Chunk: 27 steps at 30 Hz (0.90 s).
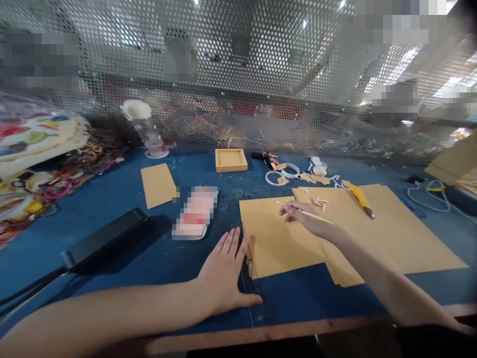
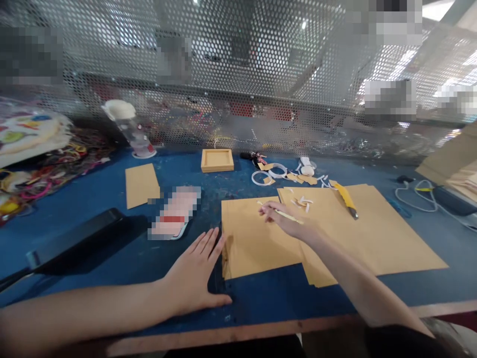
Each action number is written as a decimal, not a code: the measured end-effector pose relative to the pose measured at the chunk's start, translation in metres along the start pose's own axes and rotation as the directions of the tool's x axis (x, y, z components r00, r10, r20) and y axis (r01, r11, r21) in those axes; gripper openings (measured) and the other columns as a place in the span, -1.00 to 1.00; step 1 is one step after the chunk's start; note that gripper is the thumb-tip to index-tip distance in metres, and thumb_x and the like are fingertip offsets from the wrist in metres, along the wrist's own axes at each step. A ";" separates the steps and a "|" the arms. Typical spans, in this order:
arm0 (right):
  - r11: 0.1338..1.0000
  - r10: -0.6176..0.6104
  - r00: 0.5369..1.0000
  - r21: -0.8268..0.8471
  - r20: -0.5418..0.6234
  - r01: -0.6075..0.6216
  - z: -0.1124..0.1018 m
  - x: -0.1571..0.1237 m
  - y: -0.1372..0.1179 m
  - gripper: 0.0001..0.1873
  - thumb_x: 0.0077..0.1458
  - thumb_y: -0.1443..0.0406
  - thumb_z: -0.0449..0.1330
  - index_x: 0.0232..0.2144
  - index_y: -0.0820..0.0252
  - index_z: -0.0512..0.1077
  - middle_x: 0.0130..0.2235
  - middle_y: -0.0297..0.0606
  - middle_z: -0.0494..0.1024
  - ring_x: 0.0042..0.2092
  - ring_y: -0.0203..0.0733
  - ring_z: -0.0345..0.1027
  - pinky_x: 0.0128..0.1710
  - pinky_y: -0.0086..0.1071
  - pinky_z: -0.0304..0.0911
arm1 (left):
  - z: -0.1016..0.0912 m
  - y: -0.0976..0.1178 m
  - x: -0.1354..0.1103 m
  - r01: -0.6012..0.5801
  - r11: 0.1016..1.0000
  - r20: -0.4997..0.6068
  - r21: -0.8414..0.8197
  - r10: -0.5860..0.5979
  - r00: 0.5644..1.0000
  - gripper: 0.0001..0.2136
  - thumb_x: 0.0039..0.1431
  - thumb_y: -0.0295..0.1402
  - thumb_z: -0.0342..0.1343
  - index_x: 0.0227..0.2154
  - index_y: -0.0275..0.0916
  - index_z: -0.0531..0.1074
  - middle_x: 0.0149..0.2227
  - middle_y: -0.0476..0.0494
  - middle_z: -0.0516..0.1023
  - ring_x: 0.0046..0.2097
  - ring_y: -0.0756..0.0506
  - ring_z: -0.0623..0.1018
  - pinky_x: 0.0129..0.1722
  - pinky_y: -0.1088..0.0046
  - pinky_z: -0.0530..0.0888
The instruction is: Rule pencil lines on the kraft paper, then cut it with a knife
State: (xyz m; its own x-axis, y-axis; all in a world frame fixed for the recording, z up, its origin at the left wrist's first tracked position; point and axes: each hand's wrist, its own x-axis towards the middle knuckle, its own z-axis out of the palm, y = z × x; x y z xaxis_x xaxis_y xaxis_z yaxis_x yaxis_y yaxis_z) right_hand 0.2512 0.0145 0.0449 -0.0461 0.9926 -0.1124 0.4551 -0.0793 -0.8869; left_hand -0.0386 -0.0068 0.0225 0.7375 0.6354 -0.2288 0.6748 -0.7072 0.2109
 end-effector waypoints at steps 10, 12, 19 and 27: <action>0.709 0.064 0.827 0.609 -0.559 0.356 -0.023 0.036 0.052 -0.69 0.03 0.18 0.01 -0.24 0.10 0.46 -0.10 -0.17 0.56 0.08 -0.01 0.34 -0.03 -0.16 0.34 | 0.012 -0.010 0.001 -0.052 0.995 -0.092 -0.091 0.044 0.995 0.18 -0.16 0.50 -0.19 0.35 -0.35 -0.07 0.37 -0.48 -0.26 0.36 -0.42 -0.23 0.31 -0.03 -0.13; 0.654 0.138 0.819 0.672 -0.557 0.347 -0.031 0.038 0.059 -0.72 0.00 0.18 0.00 -0.31 0.09 0.45 -0.14 -0.16 0.56 0.03 -0.01 0.37 -0.05 -0.16 0.37 | 0.012 -0.010 0.001 -0.054 0.995 -0.094 -0.089 0.046 0.995 0.17 -0.16 0.49 -0.18 0.35 -0.34 -0.06 0.37 -0.47 -0.25 0.37 -0.43 -0.22 0.31 -0.03 -0.13; 0.582 0.191 0.906 0.786 -0.379 0.206 -0.038 0.040 0.064 -0.74 -0.06 0.14 0.03 -0.37 0.11 0.40 -0.52 -0.26 0.37 -0.46 -0.14 0.32 -0.44 -0.26 0.39 | 0.012 -0.009 0.002 -0.044 0.997 -0.086 -0.063 0.039 0.996 0.16 -0.16 0.47 -0.10 0.35 -0.32 -0.06 0.38 -0.42 -0.22 0.37 -0.43 -0.21 0.31 -0.04 -0.11; 0.669 0.173 0.980 0.742 -0.099 -0.044 -0.016 0.037 0.049 -0.72 -0.03 0.23 0.05 -0.33 0.24 0.48 -0.26 -0.01 0.59 -0.25 0.04 0.48 -0.28 -0.09 0.41 | 0.012 -0.009 0.001 -0.055 0.997 -0.097 -0.045 0.050 0.994 0.15 -0.15 0.46 -0.09 0.35 -0.35 -0.05 0.37 -0.47 -0.22 0.36 -0.43 -0.22 0.31 -0.03 -0.10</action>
State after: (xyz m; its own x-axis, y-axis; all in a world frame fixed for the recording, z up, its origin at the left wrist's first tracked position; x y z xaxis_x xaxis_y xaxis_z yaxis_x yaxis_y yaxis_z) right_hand 0.2860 0.0485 0.0047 0.1217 0.9680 -0.2197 -0.3535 -0.1645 -0.9208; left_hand -0.0437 -0.0036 0.0089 0.7696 0.6263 -0.1245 0.6340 -0.7263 0.2656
